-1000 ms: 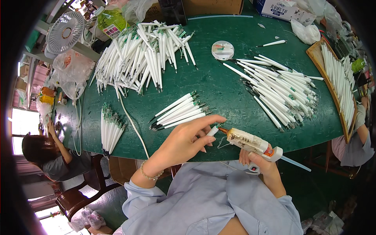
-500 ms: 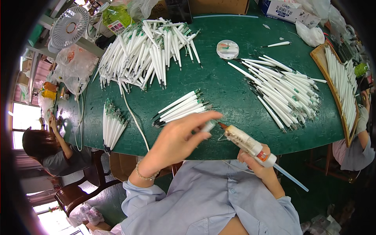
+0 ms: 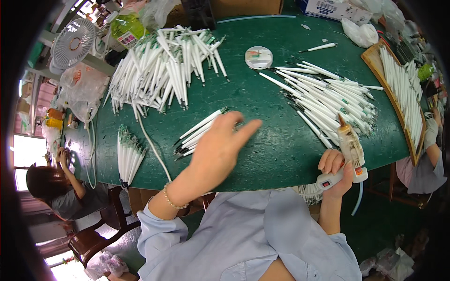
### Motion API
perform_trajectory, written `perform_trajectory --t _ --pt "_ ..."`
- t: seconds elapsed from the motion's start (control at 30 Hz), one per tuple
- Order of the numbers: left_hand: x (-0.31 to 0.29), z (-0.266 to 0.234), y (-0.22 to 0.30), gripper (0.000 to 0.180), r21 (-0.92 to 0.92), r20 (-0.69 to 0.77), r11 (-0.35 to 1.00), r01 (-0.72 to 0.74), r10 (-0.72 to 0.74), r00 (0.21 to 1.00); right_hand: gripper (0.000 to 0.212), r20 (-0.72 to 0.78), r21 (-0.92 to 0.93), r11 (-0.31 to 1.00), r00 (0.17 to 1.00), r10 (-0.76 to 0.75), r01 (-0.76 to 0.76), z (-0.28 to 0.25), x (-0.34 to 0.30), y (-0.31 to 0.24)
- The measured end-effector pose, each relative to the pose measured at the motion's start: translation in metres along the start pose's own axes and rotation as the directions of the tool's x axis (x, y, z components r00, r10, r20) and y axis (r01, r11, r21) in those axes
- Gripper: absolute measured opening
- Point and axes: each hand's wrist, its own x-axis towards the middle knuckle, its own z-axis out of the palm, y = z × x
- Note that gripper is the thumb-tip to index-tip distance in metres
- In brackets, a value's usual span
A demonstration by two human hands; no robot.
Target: Use a hot glue gun to assemble small white plastic components at a factory workbench.
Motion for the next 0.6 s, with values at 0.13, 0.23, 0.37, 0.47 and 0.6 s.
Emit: perform_trajectory --t 0.13,0.23,0.37,0.47,0.6 --pt "0.035 0.041 0.046 0.031 -0.229 0.165 0.935 -0.27 0.31 0.936 0.041 -0.179 0.162 0.987 0.984 0.018 0.011 -0.009 -0.002 0.003" --pt "0.057 0.078 0.068 0.026 -0.232 0.099 0.908 -0.348 0.378 0.921 0.043 -0.257 0.303 0.95 0.967 0.006 0.074 -0.011 -0.003 0.006" --pt "0.065 0.09 0.079 0.02 -0.039 0.03 0.882 -0.47 0.472 0.881 0.043 -0.258 0.331 0.937 0.966 -0.019 0.107 -0.014 -0.004 0.006" --pt "0.057 0.064 0.077 0.018 0.092 0.113 0.89 -0.447 0.437 0.893 0.041 -0.266 0.337 0.934 0.964 -0.026 0.118 -0.011 -0.003 0.004" --pt "0.031 0.017 0.06 0.027 0.033 0.089 0.97 -0.24 0.236 0.968 0.042 -0.199 0.301 0.951 0.98 -0.016 0.077 -0.015 -0.003 0.006"
